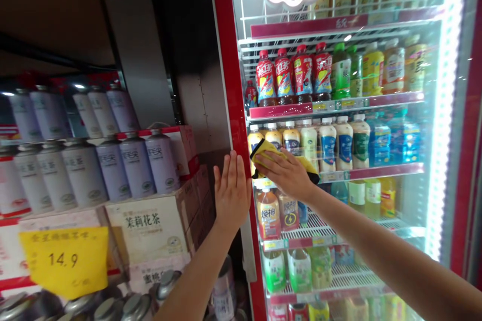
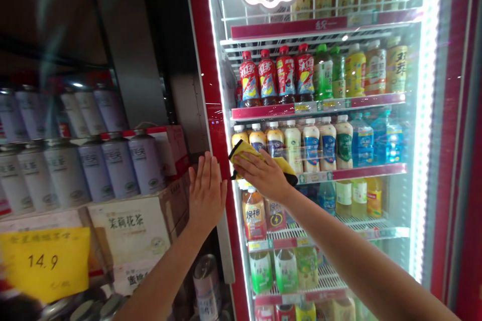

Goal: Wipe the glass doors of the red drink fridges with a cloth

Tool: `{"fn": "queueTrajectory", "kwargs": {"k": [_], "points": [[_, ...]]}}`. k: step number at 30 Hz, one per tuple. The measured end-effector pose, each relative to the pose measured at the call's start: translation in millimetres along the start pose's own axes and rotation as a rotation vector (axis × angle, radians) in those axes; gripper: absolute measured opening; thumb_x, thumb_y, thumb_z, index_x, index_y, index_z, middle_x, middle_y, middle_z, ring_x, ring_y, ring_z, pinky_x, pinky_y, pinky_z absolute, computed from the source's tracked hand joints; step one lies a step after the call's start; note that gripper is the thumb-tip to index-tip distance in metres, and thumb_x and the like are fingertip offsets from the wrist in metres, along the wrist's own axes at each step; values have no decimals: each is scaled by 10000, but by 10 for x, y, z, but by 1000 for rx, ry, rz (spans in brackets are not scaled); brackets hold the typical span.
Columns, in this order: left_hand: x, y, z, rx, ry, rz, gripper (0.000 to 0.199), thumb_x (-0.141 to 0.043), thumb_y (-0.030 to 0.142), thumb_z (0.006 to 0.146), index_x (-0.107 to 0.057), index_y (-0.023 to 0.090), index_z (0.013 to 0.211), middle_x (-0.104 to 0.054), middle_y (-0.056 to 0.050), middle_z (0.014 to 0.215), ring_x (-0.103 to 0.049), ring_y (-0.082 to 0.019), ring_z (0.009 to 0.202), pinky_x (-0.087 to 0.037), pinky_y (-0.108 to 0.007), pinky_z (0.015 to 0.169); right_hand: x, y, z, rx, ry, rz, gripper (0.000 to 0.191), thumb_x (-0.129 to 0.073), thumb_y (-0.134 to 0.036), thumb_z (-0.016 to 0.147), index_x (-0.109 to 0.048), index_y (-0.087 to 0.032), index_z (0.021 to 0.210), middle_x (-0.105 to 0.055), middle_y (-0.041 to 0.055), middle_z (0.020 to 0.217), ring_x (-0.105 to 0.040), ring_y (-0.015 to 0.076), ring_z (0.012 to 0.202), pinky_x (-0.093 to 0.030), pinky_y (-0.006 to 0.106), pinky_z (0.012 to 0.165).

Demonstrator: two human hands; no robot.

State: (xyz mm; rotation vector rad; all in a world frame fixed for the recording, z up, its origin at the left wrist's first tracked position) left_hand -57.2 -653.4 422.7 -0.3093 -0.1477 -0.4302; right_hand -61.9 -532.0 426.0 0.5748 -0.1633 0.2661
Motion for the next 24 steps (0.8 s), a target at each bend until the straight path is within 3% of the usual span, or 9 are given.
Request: {"fn": "queueTrajectory", "kwargs": {"k": [4,6,8,11,14,16,20,22,24], "points": [[15,2,-111,-27,-13,41,756,-430,220,1037,19,147,1640,-268,-162,1666,-194,-269,1570,-141,-531,1306,22,273,214,-169,52,-17,512,-517,-172,1019,-500,-361,1495,-526,-35,1553,-450,231,1469,-330,523,1252],[13,4,-148,-36,-17,56,739,-419,215,1039,2,144,1642,-280,-154,1663,-184,-262,1572,-130,-523,1309,1,276,320,-227,79,-26,496,-516,-175,1015,-518,-316,1490,-515,-10,1562,-444,253,1473,-350,521,1238],[8,2,-185,-42,-21,63,724,-409,212,1039,-16,148,1644,-288,-145,1662,-186,-257,1571,-123,-516,1311,-53,124,315,-187,66,-23,475,-510,-182,1019,-531,-293,1480,-511,-10,1565,-456,248,1464,-364,504,1230],[2,-17,-244,-30,-34,59,715,-405,214,1037,-33,157,1645,-290,-141,1660,-216,-259,1564,-124,-512,1312,-133,-193,94,-17,-7,6,450,-503,-194,1030,-545,-326,1458,-530,-53,1548,-485,191,1439,-378,440,1229],[-2,-24,-303,-17,-55,36,713,-402,208,1034,-36,167,1645,-297,-140,1655,-246,-259,1556,-124,-515,1311,-130,-270,-77,59,-52,26,449,-494,-178,1034,-548,-349,1445,-551,-74,1528,-506,161,1418,-344,434,1251],[2,-22,-339,-11,-64,24,724,-411,201,1031,-26,177,1644,-298,-136,1655,-252,-261,1554,-127,-520,1310,-100,-175,12,32,-46,28,455,-481,-169,1037,-535,-327,1460,-560,-60,1522,-505,172,1420,-310,469,1269],[28,-22,-401,0,-62,31,735,-417,178,1026,-19,186,1643,-306,-129,1656,-245,-259,1557,-144,-518,1309,-101,71,471,-116,-13,34,506,-446,-124,1030,-485,-277,1510,-522,-24,1558,-439,202,1473,-270,513,1284],[38,-18,-433,-2,-63,40,727,-415,174,1027,-31,176,1644,-321,-131,1652,-240,-252,1559,-146,-506,1310,-143,60,589,-146,-4,48,494,-449,-127,1029,-509,-288,1493,-504,-33,1572,-426,199,1481,-265,505,1290],[45,-12,-470,-4,-65,47,719,-416,176,1028,-47,165,1646,-334,-135,1649,-232,-247,1563,-146,-497,1311,-203,-96,516,-96,-2,69,422,-476,-168,1035,-582,-300,1422,-520,-43,1561,-435,192,1475,-272,490,1292]]}}
Point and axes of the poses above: each hand's wrist, its own z-axis towards the middle knuckle, its own x-axis out of the back of the hand, y = z × x, the point moved 10 cm from there along z, towards the middle knuckle
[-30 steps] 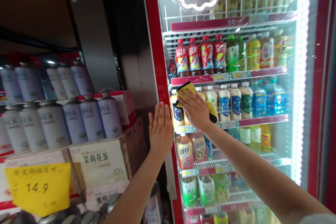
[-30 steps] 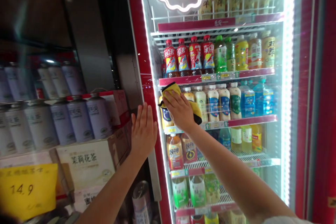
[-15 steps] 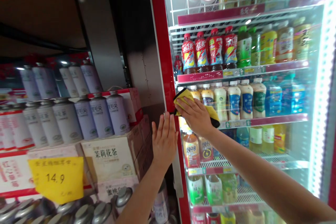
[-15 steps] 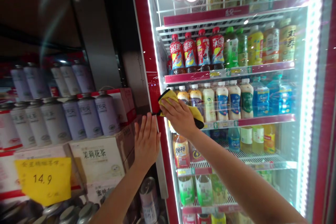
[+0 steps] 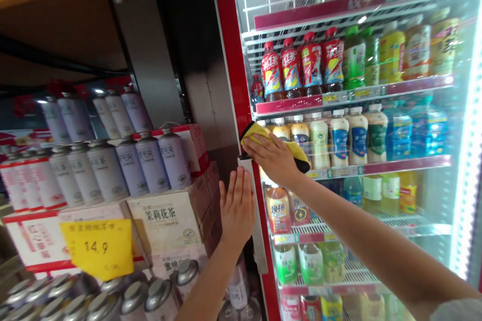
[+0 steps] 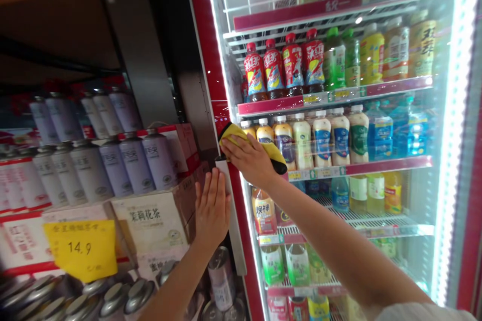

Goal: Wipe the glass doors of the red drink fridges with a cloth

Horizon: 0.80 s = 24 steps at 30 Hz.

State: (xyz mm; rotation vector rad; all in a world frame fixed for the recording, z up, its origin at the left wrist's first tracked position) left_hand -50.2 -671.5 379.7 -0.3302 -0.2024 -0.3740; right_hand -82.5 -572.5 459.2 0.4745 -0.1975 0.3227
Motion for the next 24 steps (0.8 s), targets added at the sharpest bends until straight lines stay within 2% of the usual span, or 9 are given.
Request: {"fn": "queueTrajectory", "kwargs": {"k": [4,7,9,12,15,17,20,22,24], "points": [[4,11,-89,8,-10,7,716,-418,175,1028,-56,152,1646,-335,-150,1650,-223,-251,1567,-151,-501,1308,-114,-402,-624,191,-21,34,269,-532,-233,1032,-701,-279,1237,-610,-29,1481,-494,188,1428,-289,470,1290],[6,28,-139,9,-29,-4,723,-418,172,1028,-43,157,1646,-346,-152,1644,-247,-252,1559,-162,-504,1305,-133,-562,-965,320,-65,36,289,-519,-240,1044,-670,-285,1286,-646,-41,1438,-543,162,1377,-283,444,1296],[7,44,-147,7,-40,-12,717,-406,169,1028,-41,156,1645,-353,-154,1639,-263,-256,1554,-175,-509,1302,-110,-513,-951,319,-80,25,316,-506,-234,1051,-637,-302,1330,-646,-50,1437,-544,155,1375,-250,472,1305],[22,69,-135,9,-29,-16,704,-390,159,1028,-49,143,1644,-346,-166,1640,-259,-266,1555,-198,-518,1294,-44,-316,-766,173,-44,12,366,-509,-198,1043,-601,-309,1379,-601,-38,1489,-518,179,1406,-206,538,1306],[23,98,-146,7,-13,-17,703,-392,151,1025,-59,142,1644,-338,-164,1644,-248,-269,1558,-210,-519,1291,-60,-296,-812,57,-31,19,432,-530,-160,1019,-565,-280,1432,-546,-11,1543,-481,212,1442,-226,544,1298],[1,105,-180,10,-22,-14,707,-400,153,1025,-58,144,1644,-345,-163,1641,-260,-270,1554,-218,-523,1289,-108,-436,-991,74,-43,11,434,-535,-159,1013,-571,-269,1432,-556,-9,1534,-501,211,1424,-246,513,1298],[-37,110,-237,13,-43,-8,715,-409,156,1024,-54,143,1644,-352,-168,1637,-275,-276,1549,-237,-534,1283,-138,-641,-1196,178,-54,-5,391,-527,-184,1023,-604,-290,1392,-598,-39,1492,-553,184,1367,-231,465,1311],[-53,122,-248,9,-47,-7,719,-410,150,1021,-52,145,1645,-337,-170,1643,-267,-279,1551,-252,-536,1278,-93,-598,-1150,212,-49,-5,389,-516,-180,1029,-602,-309,1386,-611,-58,1476,-559,170,1359,-199,471,1320],[-64,138,-233,8,-45,-10,719,-403,141,1019,-48,141,1644,-318,-172,1651,-245,-278,1558,-272,-531,1272,7,-354,-979,153,-28,-18,431,-505,-145,1025,-572,-321,1413,-600,-59,1488,-541,172,1380,-163,512,1321]]}}
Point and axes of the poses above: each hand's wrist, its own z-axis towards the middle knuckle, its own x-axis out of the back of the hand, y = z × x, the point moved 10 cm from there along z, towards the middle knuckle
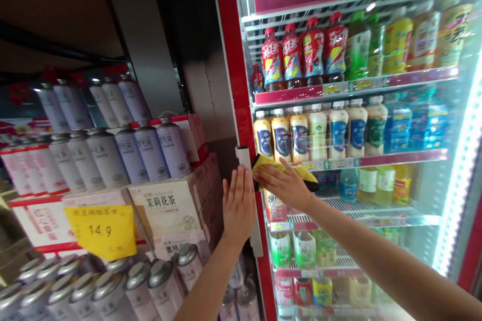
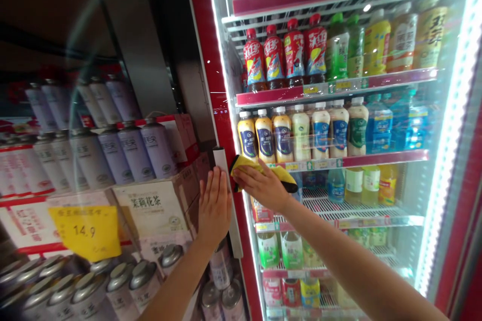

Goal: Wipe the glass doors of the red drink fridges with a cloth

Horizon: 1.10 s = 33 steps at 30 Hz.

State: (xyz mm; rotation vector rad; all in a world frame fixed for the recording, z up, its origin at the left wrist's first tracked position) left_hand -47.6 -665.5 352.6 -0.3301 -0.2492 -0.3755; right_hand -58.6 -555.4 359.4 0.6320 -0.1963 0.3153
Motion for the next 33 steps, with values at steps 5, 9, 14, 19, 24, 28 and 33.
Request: {"fn": "queueTrajectory", "kwargs": {"k": [5,9,14,19,24,28,33], "points": [[-29,31,43,18,15,-30,718,-398,133,1017,-49,149,1645,-284,-166,1666,-224,-280,1563,-311,-522,1261,300,680,-27,-285,93,-72,570,-532,-112,1002,-456,-326,1526,-541,-10,1545,-465,233,1454,-211,560,1288],[-55,48,42,18,9,-71,711,-386,128,1014,-57,147,1645,-254,-168,1674,-214,-285,1565,-315,-537,1257,228,362,-282,-256,64,-39,537,-547,-111,991,-491,-231,1512,-562,47,1528,-478,255,1441,-338,507,1233],[-28,95,263,-23,36,-72,740,-426,153,1015,-33,129,1642,-265,-183,1667,-196,-282,1568,-248,-545,1279,106,158,44,-121,20,12,413,-518,-153,1019,-594,-266,1409,-591,3,1501,-526,212,1395,-364,482,1215],[0,154,557,-11,94,-25,767,-436,151,1015,7,135,1640,-272,-182,1667,-159,-273,1576,-219,-529,1290,331,692,101,-350,126,-76,511,-499,-156,1020,-497,-294,1512,-553,21,1535,-479,253,1440,-311,517,1222],[-42,221,551,-16,75,-18,747,-408,154,1025,14,136,1640,-294,-168,1662,-158,-259,1577,-191,-519,1298,289,489,-267,-420,134,-77,560,-520,-151,1006,-451,-270,1549,-576,48,1513,-493,265,1426,-328,494,1204],[-56,208,531,-10,59,-11,745,-412,148,1025,3,161,1644,-300,-159,1662,-190,-255,1571,-199,-510,1298,243,372,-54,-250,117,-71,447,-524,-172,1024,-557,-300,1450,-598,-8,1493,-535,216,1383,-287,469,1228],[7,155,468,-15,56,-19,761,-439,151,1011,-15,140,1643,-300,-167,1660,-215,-256,1566,-209,-490,1298,370,759,84,-420,162,-99,489,-511,-113,1000,-565,-285,1455,-579,25,1511,-500,255,1418,-414,447,1097]]}}
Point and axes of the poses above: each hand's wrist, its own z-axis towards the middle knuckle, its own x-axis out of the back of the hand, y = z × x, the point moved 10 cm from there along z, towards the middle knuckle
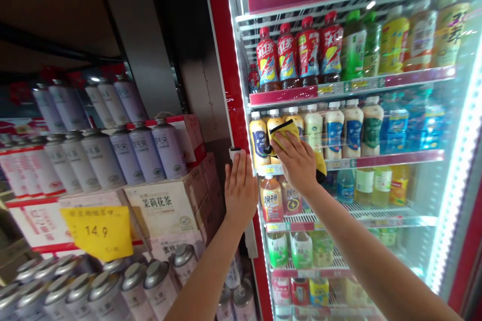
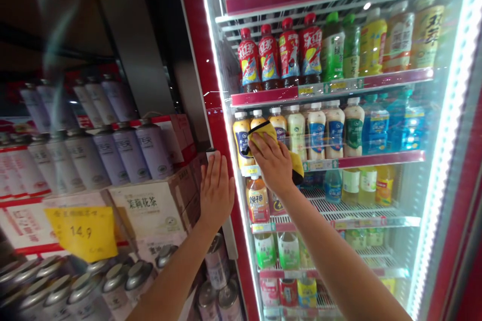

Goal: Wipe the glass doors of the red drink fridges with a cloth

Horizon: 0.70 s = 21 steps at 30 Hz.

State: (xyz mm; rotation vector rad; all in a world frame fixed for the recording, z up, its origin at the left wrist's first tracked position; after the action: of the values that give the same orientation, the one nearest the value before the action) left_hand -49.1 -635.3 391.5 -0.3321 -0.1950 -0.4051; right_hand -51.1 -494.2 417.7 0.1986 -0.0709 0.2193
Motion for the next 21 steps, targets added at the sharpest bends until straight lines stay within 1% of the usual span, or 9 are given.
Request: {"fn": "queueTrajectory", "kwargs": {"k": [1,3,6,9,10,12,15,18,21], "points": [[15,-18,-42,-1,-11,-6,758,-437,149,1009,-22,140,1643,-300,-165,1659,-225,-257,1564,-210,-496,1297,10,10,-33,-20,7,13,499,-516,-101,991,-572,-286,1451,-593,28,1497,-514,263,1405,-438,442,1062],[45,-65,-155,-3,-38,-13,746,-428,147,1008,-41,148,1645,-313,-157,1655,-249,-259,1558,-211,-504,1295,19,-48,-158,-27,10,81,502,-530,-96,979,-595,-306,1431,-636,21,1452,-555,269,1364,-468,443,1021],[98,-150,-334,-5,-70,-4,728,-424,156,1011,-68,151,1646,-349,-149,1645,-270,-255,1553,-221,-491,1295,57,-188,-301,-52,20,292,527,-518,-110,981,-566,-322,1461,-666,21,1413,-595,254,1320,-510,452,1024],[171,-254,-420,6,-78,17,727,-430,158,1012,-75,147,1647,-349,-154,1648,-261,-257,1558,-253,-488,1286,173,-278,-205,-121,97,499,597,-482,-116,983,-461,-318,1545,-658,35,1418,-597,228,1320,-523,456,1080],[202,-294,-419,19,-74,20,727,-432,160,1012,-77,146,1647,-335,-159,1655,-252,-260,1561,-264,-493,1282,209,-324,-121,-121,122,545,602,-482,-119,982,-452,-318,1550,-658,38,1416,-594,223,1323,-518,455,1098],[276,-366,-381,45,-56,15,718,-427,157,1012,-91,145,1646,-308,-166,1665,-229,-261,1569,-277,-500,1275,238,-466,84,-70,135,595,557,-491,-131,985,-508,-307,1514,-659,46,1408,-587,217,1329,-511,446,1116],[388,-413,-285,49,-22,-20,696,-410,137,1010,-118,131,1642,-300,-175,1670,-183,-250,1582,-267,-497,1279,139,-689,337,13,68,567,412,-513,-178,998,-655,-272,1373,-658,65,1395,-581,225,1321,-508,432,1114],[463,-442,-193,50,5,-82,680,-394,150,1019,-118,123,1639,-291,-185,1674,-168,-249,1586,-250,-505,1283,8,-772,402,-9,27,481,319,-542,-222,996,-744,-262,1241,-686,75,1324,-601,244,1254,-513,431,1088],[472,-495,-86,64,20,-158,685,-382,204,1042,-62,144,1645,-250,-183,1690,-161,-252,1588,-255,-516,1279,-16,-814,330,-13,57,457,298,-558,-215,987,-768,-270,1192,-713,68,1252,-625,238,1191,-521,422,1060]]}}
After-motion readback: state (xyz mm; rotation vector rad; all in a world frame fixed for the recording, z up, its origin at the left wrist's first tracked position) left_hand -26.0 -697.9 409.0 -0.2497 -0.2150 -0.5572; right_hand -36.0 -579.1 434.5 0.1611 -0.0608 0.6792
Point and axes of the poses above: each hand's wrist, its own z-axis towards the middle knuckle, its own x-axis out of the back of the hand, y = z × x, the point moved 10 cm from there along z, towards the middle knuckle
